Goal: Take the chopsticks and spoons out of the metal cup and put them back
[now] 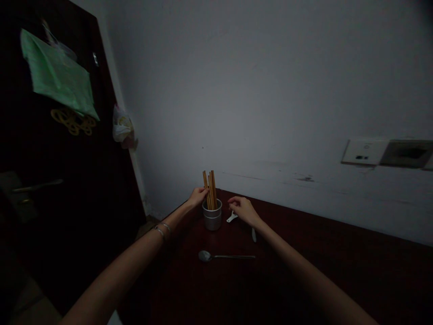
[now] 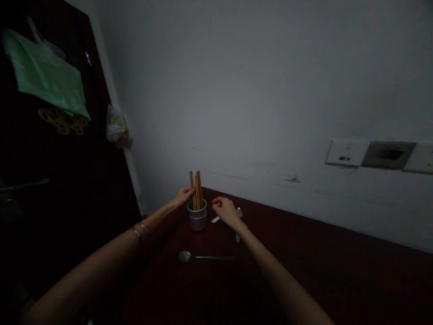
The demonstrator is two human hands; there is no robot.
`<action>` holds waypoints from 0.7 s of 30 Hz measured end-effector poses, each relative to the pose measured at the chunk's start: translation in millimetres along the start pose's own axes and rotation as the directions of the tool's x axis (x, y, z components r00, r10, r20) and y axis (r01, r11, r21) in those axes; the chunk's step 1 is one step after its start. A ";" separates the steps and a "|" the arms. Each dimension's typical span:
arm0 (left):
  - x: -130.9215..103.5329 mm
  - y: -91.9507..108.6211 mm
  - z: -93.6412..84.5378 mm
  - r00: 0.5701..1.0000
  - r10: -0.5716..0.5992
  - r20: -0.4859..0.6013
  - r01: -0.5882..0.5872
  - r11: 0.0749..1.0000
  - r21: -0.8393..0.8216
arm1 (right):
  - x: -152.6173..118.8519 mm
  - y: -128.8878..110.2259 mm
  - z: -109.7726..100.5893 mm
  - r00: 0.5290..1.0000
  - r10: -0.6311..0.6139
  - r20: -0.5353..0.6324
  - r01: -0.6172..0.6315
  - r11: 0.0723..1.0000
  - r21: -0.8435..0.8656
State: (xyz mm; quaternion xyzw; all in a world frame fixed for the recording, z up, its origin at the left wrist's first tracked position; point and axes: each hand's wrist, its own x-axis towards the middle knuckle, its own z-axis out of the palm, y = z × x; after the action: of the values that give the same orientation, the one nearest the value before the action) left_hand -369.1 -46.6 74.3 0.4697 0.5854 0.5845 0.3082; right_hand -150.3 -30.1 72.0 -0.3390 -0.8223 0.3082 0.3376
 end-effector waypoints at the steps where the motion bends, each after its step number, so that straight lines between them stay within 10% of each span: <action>1: 1.1 1.2 -0.2 1.000 0.001 -0.009 -0.001 1.000 -0.008 | 0.0 2.2 -2.1 1.000 0.006 -0.001 -0.006 1.000 0.002; 21: -2.3 86.9 -18.3 0.920 0.218 -0.325 -0.252 0.966 -0.066 | -10.7 -10.1 -60.6 0.995 0.012 -0.094 -0.007 0.999 0.051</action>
State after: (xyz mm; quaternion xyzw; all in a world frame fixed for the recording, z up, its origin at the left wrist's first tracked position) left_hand -368.4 -66.7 160.8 0.4200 0.5347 0.7150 0.1628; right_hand -101.7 -27.3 110.9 -0.3484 -0.7956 0.3143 0.3831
